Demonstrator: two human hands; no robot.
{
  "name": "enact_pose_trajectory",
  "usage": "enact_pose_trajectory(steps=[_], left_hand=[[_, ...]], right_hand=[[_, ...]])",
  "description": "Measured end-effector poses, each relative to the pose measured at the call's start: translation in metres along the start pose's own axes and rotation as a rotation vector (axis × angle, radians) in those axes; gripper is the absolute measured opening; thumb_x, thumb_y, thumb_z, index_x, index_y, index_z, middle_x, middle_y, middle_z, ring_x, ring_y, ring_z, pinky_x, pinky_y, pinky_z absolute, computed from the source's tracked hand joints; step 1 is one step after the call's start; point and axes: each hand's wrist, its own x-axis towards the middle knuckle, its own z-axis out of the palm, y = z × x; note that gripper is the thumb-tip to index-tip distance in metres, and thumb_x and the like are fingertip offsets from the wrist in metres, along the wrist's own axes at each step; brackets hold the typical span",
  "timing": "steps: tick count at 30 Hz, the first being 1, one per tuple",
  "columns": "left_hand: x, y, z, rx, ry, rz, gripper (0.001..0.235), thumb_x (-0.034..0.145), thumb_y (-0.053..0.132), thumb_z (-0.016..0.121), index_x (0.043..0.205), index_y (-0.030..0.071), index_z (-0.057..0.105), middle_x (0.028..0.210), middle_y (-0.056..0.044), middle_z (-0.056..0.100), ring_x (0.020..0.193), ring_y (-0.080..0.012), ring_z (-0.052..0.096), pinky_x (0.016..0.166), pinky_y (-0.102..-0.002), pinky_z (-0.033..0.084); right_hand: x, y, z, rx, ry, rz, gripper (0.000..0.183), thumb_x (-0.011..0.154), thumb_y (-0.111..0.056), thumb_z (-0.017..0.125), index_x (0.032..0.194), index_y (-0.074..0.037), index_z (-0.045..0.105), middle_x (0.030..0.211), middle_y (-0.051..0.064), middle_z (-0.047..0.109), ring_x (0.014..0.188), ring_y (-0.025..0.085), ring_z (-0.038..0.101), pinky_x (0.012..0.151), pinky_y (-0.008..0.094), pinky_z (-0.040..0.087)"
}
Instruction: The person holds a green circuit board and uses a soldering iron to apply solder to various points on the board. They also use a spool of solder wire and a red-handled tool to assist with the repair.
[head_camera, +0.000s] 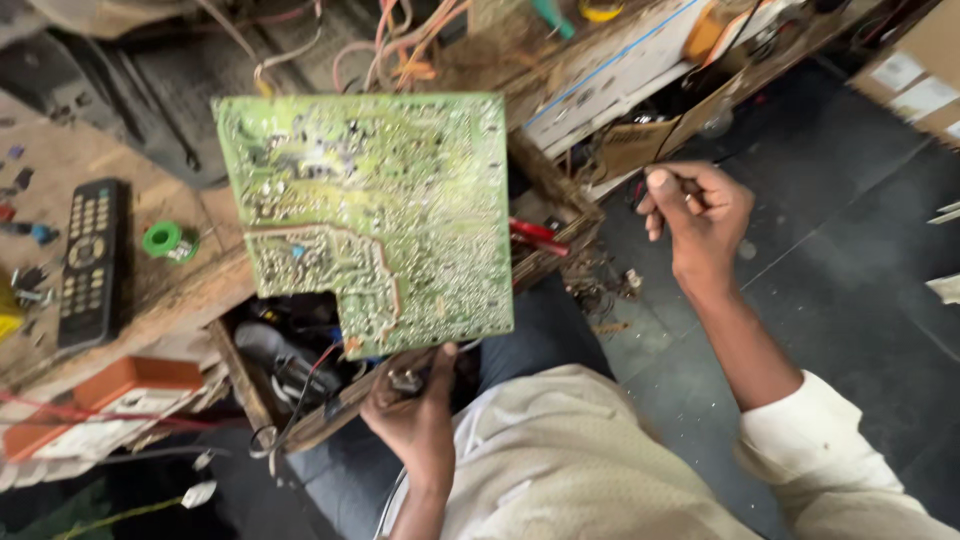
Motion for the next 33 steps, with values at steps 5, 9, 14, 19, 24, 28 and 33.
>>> enact_pose_trajectory(steps=[5,9,14,19,24,28,33], left_hand=[[0.003,0.002,-0.004,0.075,-0.042,-0.062,0.008,0.084,0.002,0.083,0.088,-0.003,0.079,0.072,-0.006,0.071,0.058,-0.0075,0.056,0.055,-0.022,0.044],[0.007,-0.002,-0.009,0.102,-0.061,-0.093,0.01,0.085,0.003,0.08,0.092,-0.002,0.078,0.082,-0.007,0.078,0.066,-0.0081,0.065,0.062,-0.024,0.052],[0.013,-0.005,-0.013,0.054,-0.11,-0.148,0.01,0.085,0.003,0.078,0.093,-0.002,0.076,0.086,-0.012,0.081,0.073,-0.0145,0.076,0.073,-0.031,0.064],[0.013,-0.008,-0.013,0.113,-0.101,-0.162,0.011,0.084,0.0,0.077,0.094,-0.005,0.077,0.087,-0.016,0.08,0.076,-0.0174,0.077,0.076,-0.031,0.063],[0.012,-0.012,-0.012,0.045,-0.093,-0.177,0.013,0.084,-0.003,0.077,0.096,-0.008,0.075,0.088,-0.017,0.079,0.079,-0.0179,0.076,0.079,-0.031,0.061],[0.012,-0.011,-0.013,0.127,-0.062,-0.257,0.013,0.087,-0.006,0.077,0.1,-0.011,0.077,0.088,-0.022,0.079,0.068,-0.0213,0.061,0.064,-0.033,0.044],[0.012,-0.009,-0.01,0.037,-0.045,-0.28,0.014,0.083,-0.003,0.077,0.096,-0.008,0.076,0.088,-0.018,0.079,0.072,-0.0168,0.071,0.067,-0.028,0.054]], right_hand=[[0.044,0.029,-0.036,0.027,0.143,-0.133,0.016,0.107,-0.01,0.074,0.109,0.005,0.067,0.085,0.01,0.069,0.063,0.011,0.059,0.054,0.025,0.046],[0.103,0.064,-0.086,-0.016,0.254,-0.222,0.013,0.11,-0.007,0.075,0.113,0.004,0.068,0.088,0.008,0.069,0.067,0.011,0.061,0.054,0.027,0.046],[0.201,0.107,-0.151,-0.51,0.225,-0.581,0.004,0.105,0.009,0.071,0.107,0.008,0.074,0.093,0.012,0.074,0.081,0.018,0.071,0.069,0.031,0.054],[0.266,0.118,-0.166,-0.399,0.287,-0.254,0.005,0.1,0.004,0.075,0.096,0.005,0.072,0.084,0.011,0.074,0.065,0.017,0.074,0.053,0.029,0.06],[0.283,0.112,-0.155,-0.128,0.262,0.072,0.014,0.094,0.006,0.074,0.087,-0.001,0.065,0.077,0.011,0.072,0.061,0.018,0.074,0.05,0.03,0.06],[0.281,0.107,-0.15,-0.149,0.293,0.079,0.017,0.095,0.007,0.076,0.086,-0.002,0.065,0.077,0.009,0.071,0.06,0.016,0.072,0.051,0.028,0.059],[0.285,0.109,-0.151,-0.076,0.331,0.143,0.015,0.097,0.008,0.076,0.089,-0.001,0.066,0.08,0.009,0.075,0.063,0.016,0.074,0.054,0.026,0.06]])
